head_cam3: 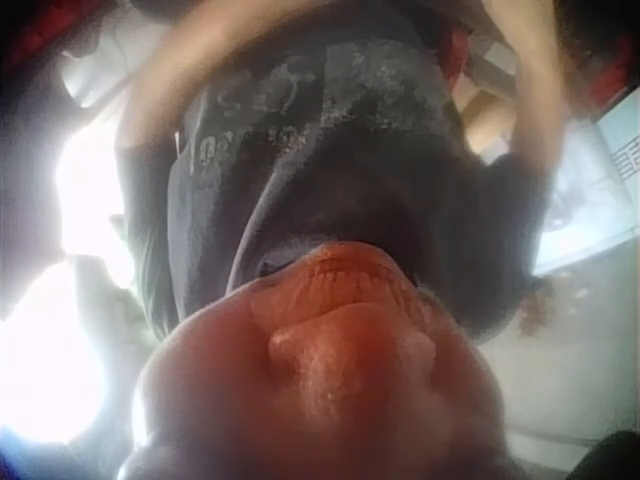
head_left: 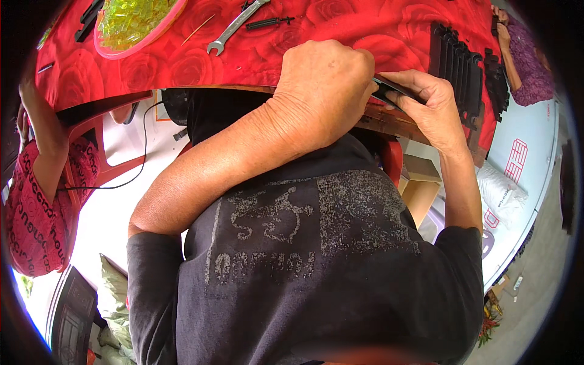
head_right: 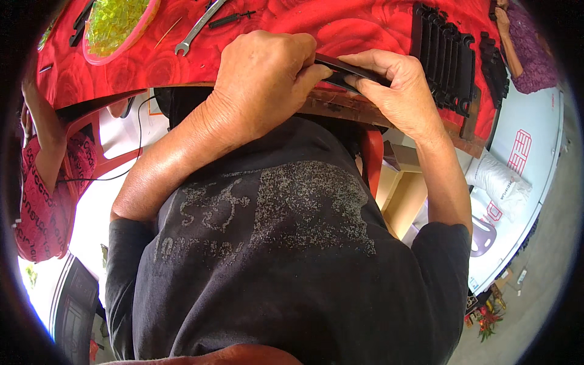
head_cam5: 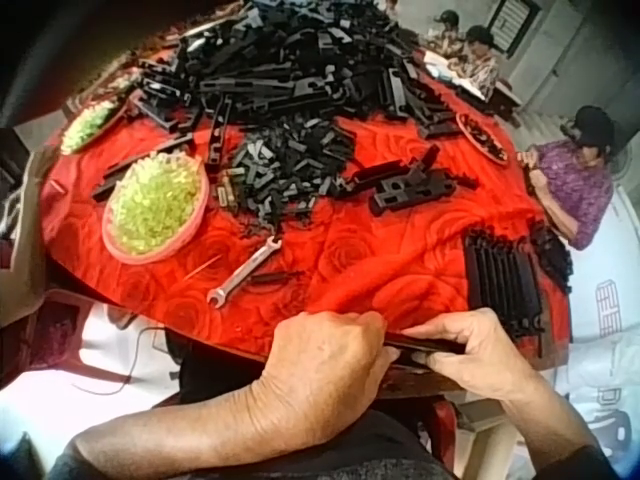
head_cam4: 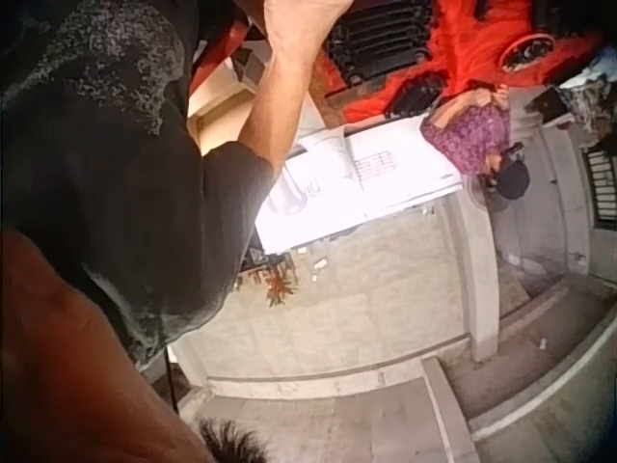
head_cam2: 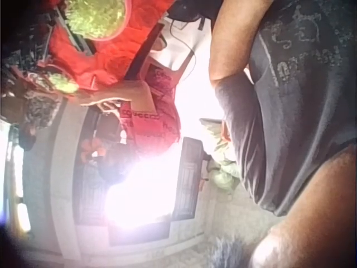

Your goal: The person applies material inside a plastic housing using a small tool, then inserts a spirit level vial and plastic components into the housing by hand, pressing them into place.

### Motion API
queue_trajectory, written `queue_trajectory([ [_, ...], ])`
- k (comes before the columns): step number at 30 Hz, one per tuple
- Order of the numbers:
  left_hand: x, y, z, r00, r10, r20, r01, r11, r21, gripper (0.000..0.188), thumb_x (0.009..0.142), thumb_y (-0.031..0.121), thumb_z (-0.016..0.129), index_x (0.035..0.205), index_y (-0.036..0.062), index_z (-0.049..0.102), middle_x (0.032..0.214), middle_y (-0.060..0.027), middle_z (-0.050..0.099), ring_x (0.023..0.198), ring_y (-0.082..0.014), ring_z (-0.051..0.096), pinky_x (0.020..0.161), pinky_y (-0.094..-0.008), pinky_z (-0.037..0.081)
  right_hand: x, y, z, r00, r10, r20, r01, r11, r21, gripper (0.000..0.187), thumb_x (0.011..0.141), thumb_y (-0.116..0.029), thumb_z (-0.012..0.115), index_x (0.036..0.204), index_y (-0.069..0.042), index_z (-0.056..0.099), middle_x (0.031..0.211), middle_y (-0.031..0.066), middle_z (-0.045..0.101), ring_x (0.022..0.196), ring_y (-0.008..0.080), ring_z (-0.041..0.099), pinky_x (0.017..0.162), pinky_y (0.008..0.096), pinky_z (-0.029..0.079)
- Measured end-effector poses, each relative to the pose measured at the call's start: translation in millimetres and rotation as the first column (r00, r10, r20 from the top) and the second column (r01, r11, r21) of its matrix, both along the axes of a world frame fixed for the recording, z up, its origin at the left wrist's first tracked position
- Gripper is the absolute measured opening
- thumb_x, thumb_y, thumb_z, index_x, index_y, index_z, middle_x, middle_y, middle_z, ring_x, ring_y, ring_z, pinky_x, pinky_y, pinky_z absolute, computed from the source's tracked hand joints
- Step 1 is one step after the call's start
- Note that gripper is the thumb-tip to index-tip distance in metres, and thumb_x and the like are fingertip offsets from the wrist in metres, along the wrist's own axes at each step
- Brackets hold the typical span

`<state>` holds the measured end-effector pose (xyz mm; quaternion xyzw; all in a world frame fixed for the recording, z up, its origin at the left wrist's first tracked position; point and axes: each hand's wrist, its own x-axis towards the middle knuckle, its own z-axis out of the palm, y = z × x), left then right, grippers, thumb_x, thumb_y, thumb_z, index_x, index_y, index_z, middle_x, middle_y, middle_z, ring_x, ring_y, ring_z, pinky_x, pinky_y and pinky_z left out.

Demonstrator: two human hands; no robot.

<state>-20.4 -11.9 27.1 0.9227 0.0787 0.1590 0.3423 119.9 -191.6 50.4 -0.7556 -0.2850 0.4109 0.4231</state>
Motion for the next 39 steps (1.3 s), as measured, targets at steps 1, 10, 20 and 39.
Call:
queue_trajectory([
  [1,-0.1,-0.7,0.3,1.0,0.0,0.002,0.0,1.0,0.013,0.026,0.083,0.026,0.075,0.076,0.0049,0.063,0.068,-0.0152,0.065,0.069,-0.0386,0.067,0.059,-0.0499,0.052,-0.2,0.0,0.0,1.0,-0.003,0.024,0.002,1.0,0.003,0.034,0.091,0.013,0.058,0.122,0.005,0.069,0.116,0.0123,0.074,0.106,0.0154,0.07,0.093,0.0274,0.058],
  [10,3.0,-0.3,-0.3,1.0,0.002,0.0,-0.002,1.0,0.03,0.026,0.084,0.027,0.075,0.076,0.0047,0.063,0.069,-0.0154,0.066,0.07,-0.0383,0.068,0.059,-0.0492,0.053,1.3,0.2,1.9,0.997,0.003,0.074,-0.003,1.0,-0.009,0.035,0.089,0.015,0.058,0.121,0.005,0.069,0.115,0.0122,0.074,0.106,0.0153,0.07,0.096,0.0273,0.056],
  [20,4.9,0.8,1.4,1.0,0.005,-0.015,-0.004,0.998,0.061,0.026,0.083,0.027,0.076,0.077,0.005,0.064,0.069,-0.016,0.066,0.07,-0.0389,0.068,0.06,-0.0497,0.053,-2.1,1.6,1.8,0.992,-0.031,0.123,0.03,1.0,0.008,0.034,0.088,0.014,0.059,0.119,0.004,0.071,0.111,0.0112,0.076,0.103,0.0125,0.07,0.094,0.0257,0.055],
  [39,23.3,-4.3,-7.7,0.991,0.134,0.029,-0.135,0.991,0.028,0.031,0.079,0.036,0.079,0.078,0.0067,0.069,0.067,-0.0116,0.068,0.068,-0.0334,0.07,0.059,-0.0466,0.054,-2.6,1.9,-5.0,0.967,-0.189,0.169,0.177,0.981,0.086,0.031,0.089,0.011,0.063,0.119,0.005,0.071,0.112,0.0098,0.075,0.104,0.0125,0.07,0.095,0.0261,0.054],
])
